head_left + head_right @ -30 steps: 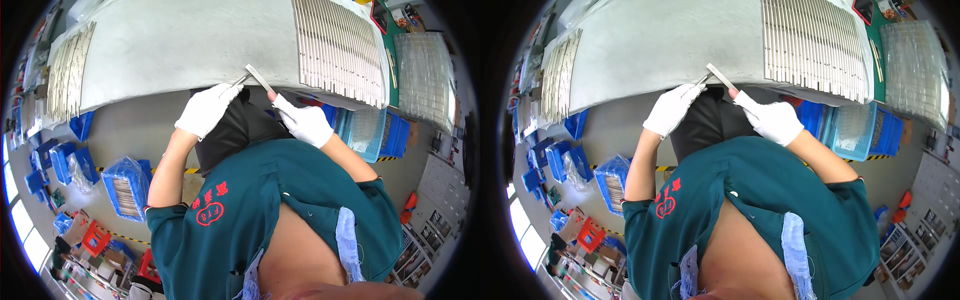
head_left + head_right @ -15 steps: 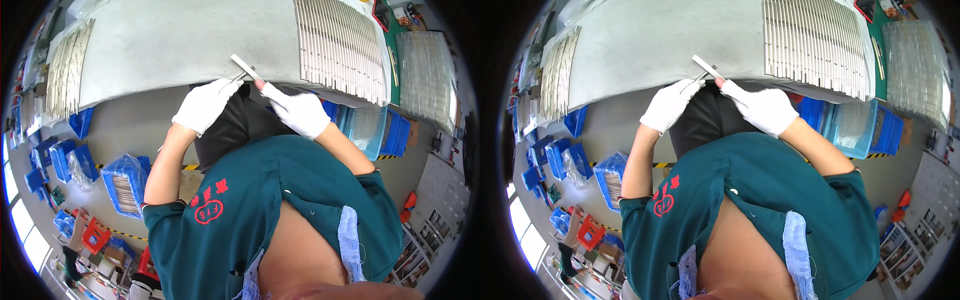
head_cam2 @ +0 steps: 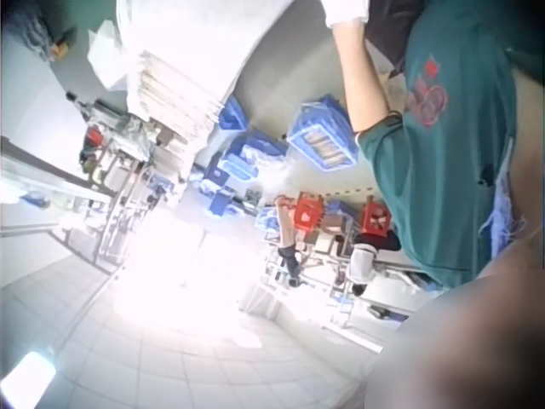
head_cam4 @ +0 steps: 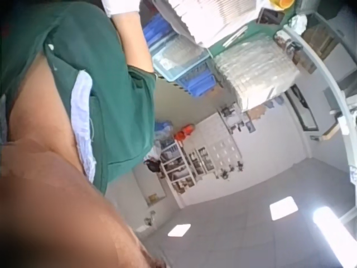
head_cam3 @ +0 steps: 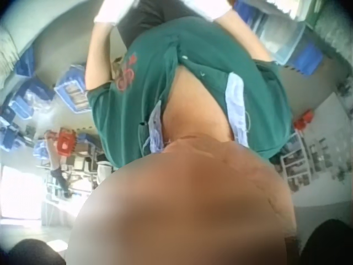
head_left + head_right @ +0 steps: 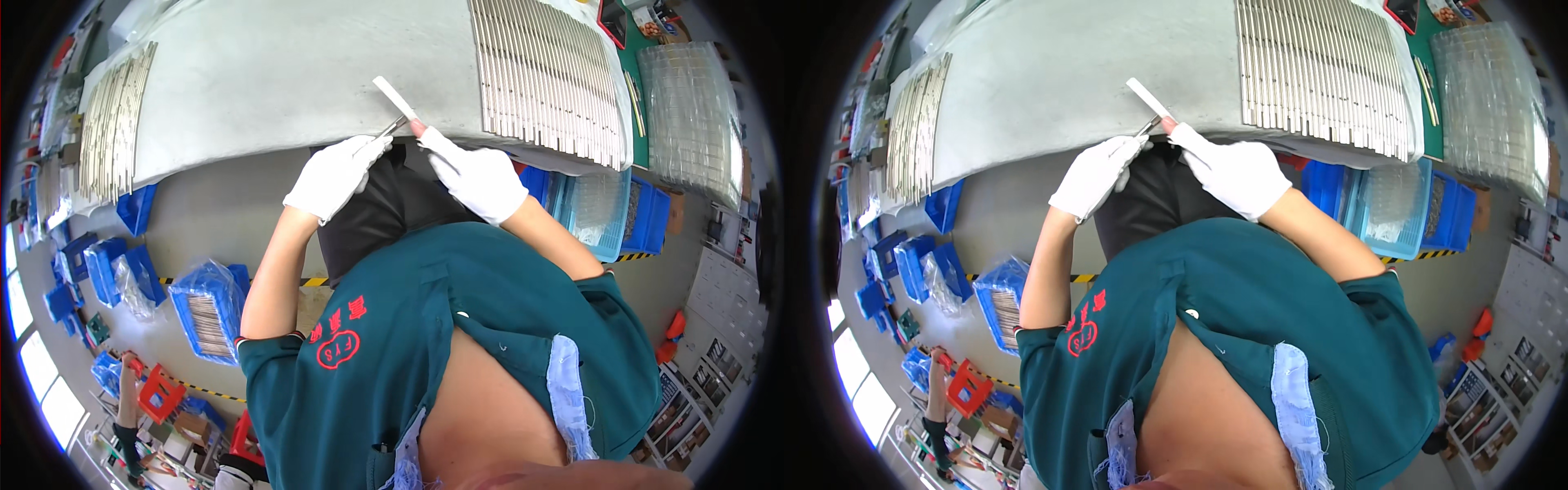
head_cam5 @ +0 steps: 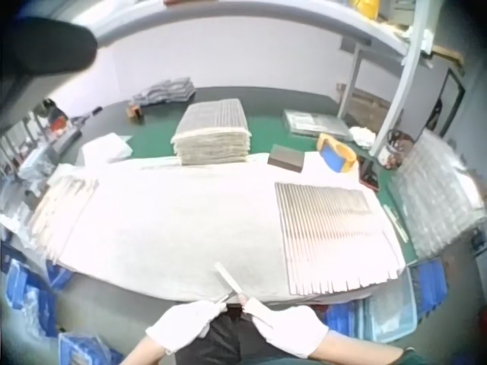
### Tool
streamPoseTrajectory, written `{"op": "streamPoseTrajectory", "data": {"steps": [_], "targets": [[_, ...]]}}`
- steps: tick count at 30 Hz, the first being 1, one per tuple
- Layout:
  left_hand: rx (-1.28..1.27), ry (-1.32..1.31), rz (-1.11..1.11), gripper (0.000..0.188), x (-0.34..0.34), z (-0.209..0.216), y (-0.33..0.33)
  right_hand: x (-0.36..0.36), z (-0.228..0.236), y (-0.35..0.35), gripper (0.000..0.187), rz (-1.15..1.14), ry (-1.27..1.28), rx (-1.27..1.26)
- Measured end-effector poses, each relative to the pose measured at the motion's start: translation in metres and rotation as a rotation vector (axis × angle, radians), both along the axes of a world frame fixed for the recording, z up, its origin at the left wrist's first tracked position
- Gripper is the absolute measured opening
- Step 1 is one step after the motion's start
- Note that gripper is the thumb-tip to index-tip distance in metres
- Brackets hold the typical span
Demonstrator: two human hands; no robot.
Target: Scraping the ends of thin metal rods with a file and organizing them into a stack on a workbench.
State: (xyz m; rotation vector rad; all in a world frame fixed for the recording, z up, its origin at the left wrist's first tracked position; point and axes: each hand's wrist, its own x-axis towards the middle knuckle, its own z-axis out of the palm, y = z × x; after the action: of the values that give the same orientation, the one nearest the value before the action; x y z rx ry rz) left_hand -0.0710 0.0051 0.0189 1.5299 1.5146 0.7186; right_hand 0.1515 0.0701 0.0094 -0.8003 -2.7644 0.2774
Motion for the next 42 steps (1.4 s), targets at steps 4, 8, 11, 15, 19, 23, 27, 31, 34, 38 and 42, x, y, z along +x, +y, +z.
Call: {"op": "streamPoseTrajectory", "data": {"steps": [4, 8, 11, 15, 19, 23, 27, 31, 34, 38, 42], "targets": [[-0.560, -0.455, 0.258, 0.035, 0.005, 0.014, 0.007, 0.024, 0.006, -0.005, 0.027, 0.064, -0.073, 0.071], [-0.621, -0.585, 0.278, 0.035, 0.007, 0.021, 0.009, 0.026, 0.019, -0.009, 0.041, -0.030, -0.177, -0.084], [-0.632, -0.605, 0.288, 0.034, 0.007, 0.020, 0.011, 0.015, 0.026, -0.005, 0.052, -0.031, -0.231, -0.118], [-0.449, -0.479, 0.223, 0.031, 0.004, 0.009, 0.005, -0.003, 0.017, 0.000, 0.050, -0.035, -0.150, -0.106], [-0.651, -0.626, 0.347, 0.033, 0.007, 0.019, 0.011, 0.017, 0.018, -0.007, 0.053, -0.034, -0.215, -0.126], [-0.712, -0.652, 0.305, 0.033, 0.003, 0.015, 0.012, 0.005, 0.020, 0.000, 0.051, -0.038, -0.174, -0.118], [-0.717, -0.615, 0.304, 0.032, 0.004, 0.016, 0.013, -0.001, 0.009, -0.002, 0.054, -0.049, -0.092, -0.065], [-0.736, -0.655, 0.317, 0.032, 0.004, 0.020, 0.015, 0.018, 0.015, -0.008, 0.050, -0.055, -0.222, -0.100], [-0.744, -0.667, 0.291, 0.031, 0.005, 0.019, 0.013, 0.004, 0.022, -0.002, 0.049, -0.067, -0.135, -0.073], [-0.741, -0.623, 0.298, 0.031, 0.002, 0.017, 0.015, -0.001, 0.012, 0.000, 0.054, -0.040, -0.108, -0.038], [-0.744, -0.648, 0.282, 0.031, 0.002, 0.017, 0.014, 0.023, 0.011, -0.006, 0.055, -0.024, -0.173, -0.057]]}}
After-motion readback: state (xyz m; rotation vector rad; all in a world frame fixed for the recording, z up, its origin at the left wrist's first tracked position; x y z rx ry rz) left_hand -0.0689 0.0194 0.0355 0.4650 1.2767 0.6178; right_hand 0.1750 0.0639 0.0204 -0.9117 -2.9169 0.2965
